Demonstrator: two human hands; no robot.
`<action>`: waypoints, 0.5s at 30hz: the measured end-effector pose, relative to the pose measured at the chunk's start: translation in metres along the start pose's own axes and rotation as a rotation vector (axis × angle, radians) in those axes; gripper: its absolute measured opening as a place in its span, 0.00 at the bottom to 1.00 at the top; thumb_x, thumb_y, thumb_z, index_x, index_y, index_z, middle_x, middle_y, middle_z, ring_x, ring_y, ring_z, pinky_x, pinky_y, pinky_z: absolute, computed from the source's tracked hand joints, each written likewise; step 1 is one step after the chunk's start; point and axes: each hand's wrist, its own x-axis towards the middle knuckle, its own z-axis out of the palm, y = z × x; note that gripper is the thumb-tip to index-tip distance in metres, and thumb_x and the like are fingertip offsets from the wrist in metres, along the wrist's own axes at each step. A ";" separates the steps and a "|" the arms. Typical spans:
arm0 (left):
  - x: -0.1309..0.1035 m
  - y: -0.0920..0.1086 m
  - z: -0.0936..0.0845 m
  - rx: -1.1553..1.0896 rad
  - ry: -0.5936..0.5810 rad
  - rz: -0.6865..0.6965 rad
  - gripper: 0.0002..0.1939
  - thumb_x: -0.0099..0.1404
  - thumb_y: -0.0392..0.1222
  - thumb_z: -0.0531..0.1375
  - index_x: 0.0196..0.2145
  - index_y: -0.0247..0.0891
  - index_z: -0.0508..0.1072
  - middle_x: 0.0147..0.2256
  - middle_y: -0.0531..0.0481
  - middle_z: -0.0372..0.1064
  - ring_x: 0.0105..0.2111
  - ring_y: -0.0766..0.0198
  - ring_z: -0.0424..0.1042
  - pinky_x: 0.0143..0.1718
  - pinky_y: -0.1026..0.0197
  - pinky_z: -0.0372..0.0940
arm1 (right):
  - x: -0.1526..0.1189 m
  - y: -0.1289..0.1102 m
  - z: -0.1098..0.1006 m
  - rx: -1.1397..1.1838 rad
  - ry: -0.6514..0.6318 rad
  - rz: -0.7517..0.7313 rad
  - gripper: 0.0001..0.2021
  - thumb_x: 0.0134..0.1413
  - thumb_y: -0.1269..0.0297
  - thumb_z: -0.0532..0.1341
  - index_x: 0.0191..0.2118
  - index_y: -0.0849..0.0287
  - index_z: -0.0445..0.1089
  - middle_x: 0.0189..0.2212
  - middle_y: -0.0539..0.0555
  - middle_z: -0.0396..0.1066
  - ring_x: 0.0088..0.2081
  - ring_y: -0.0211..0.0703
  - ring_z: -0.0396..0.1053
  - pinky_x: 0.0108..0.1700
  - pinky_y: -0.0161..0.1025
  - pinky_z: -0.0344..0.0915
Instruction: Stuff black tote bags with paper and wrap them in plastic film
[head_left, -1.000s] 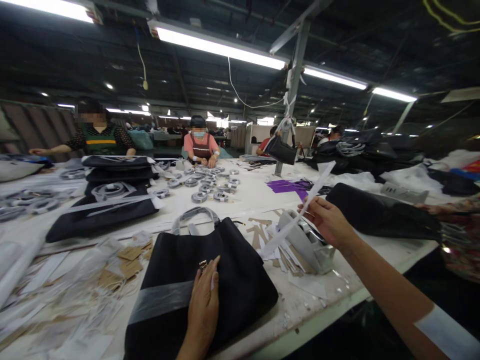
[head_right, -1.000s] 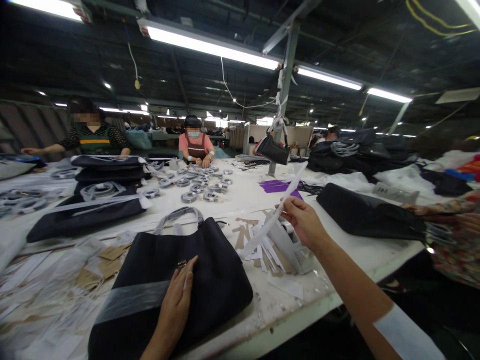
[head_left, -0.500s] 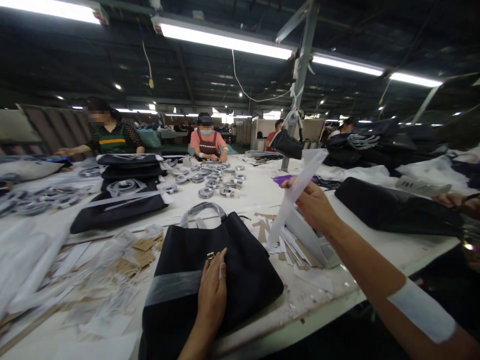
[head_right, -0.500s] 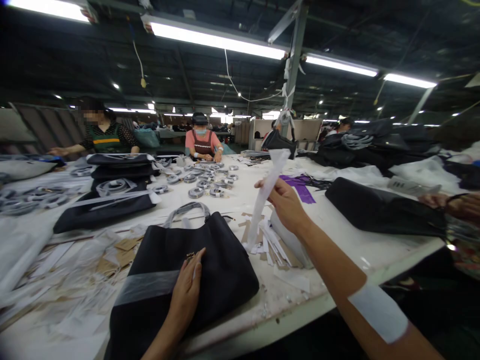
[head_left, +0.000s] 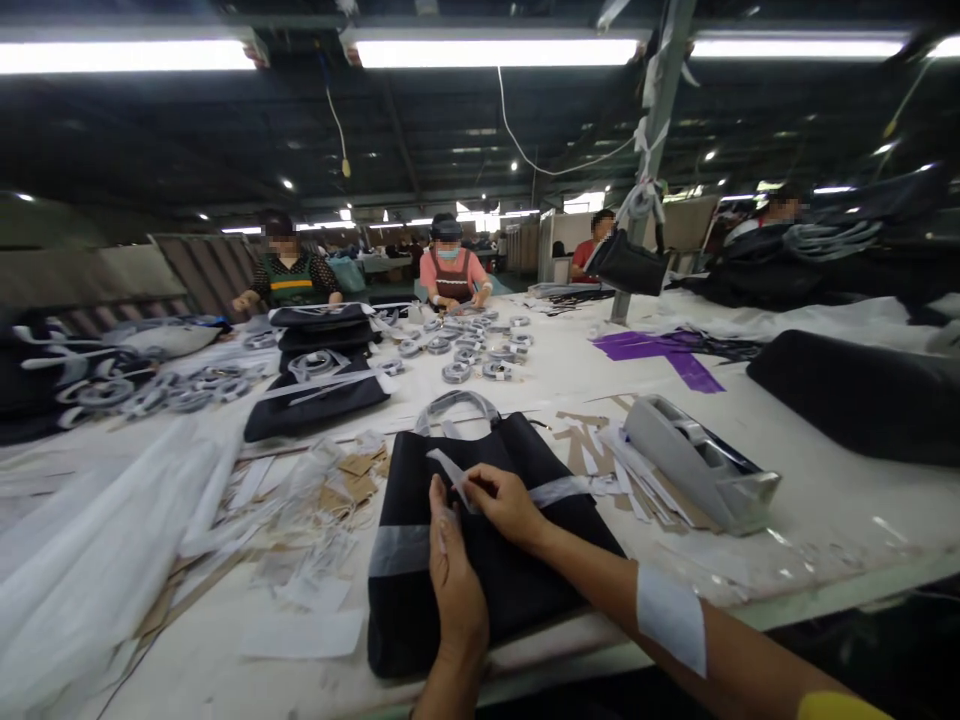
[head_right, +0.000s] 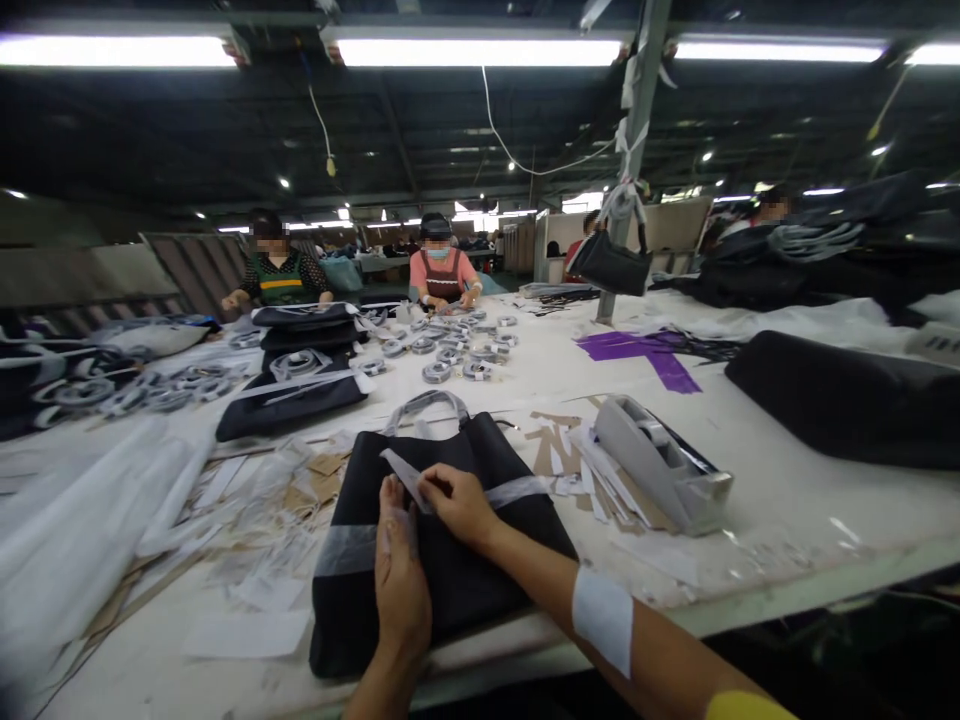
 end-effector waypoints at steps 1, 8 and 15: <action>0.000 0.000 0.000 0.053 -0.015 0.030 0.26 0.76 0.52 0.44 0.67 0.44 0.54 0.69 0.49 0.48 0.68 0.59 0.47 0.69 0.54 0.45 | -0.003 0.005 0.002 -0.041 -0.006 -0.009 0.10 0.63 0.59 0.58 0.38 0.59 0.73 0.33 0.53 0.75 0.34 0.42 0.71 0.38 0.38 0.66; -0.004 -0.003 -0.001 0.346 -0.013 0.282 0.24 0.76 0.46 0.43 0.67 0.42 0.54 0.68 0.44 0.49 0.68 0.57 0.47 0.69 0.49 0.45 | -0.010 0.018 0.008 -0.278 -0.119 -0.149 0.09 0.55 0.73 0.60 0.41 0.57 0.72 0.39 0.54 0.75 0.43 0.46 0.71 0.48 0.43 0.66; -0.022 0.059 -0.003 0.256 0.011 0.610 0.23 0.77 0.44 0.42 0.66 0.43 0.58 0.65 0.43 0.56 0.66 0.53 0.53 0.67 0.47 0.49 | -0.020 0.017 0.010 -0.303 -0.150 -0.298 0.11 0.57 0.74 0.60 0.46 0.57 0.70 0.45 0.56 0.71 0.45 0.44 0.70 0.49 0.39 0.67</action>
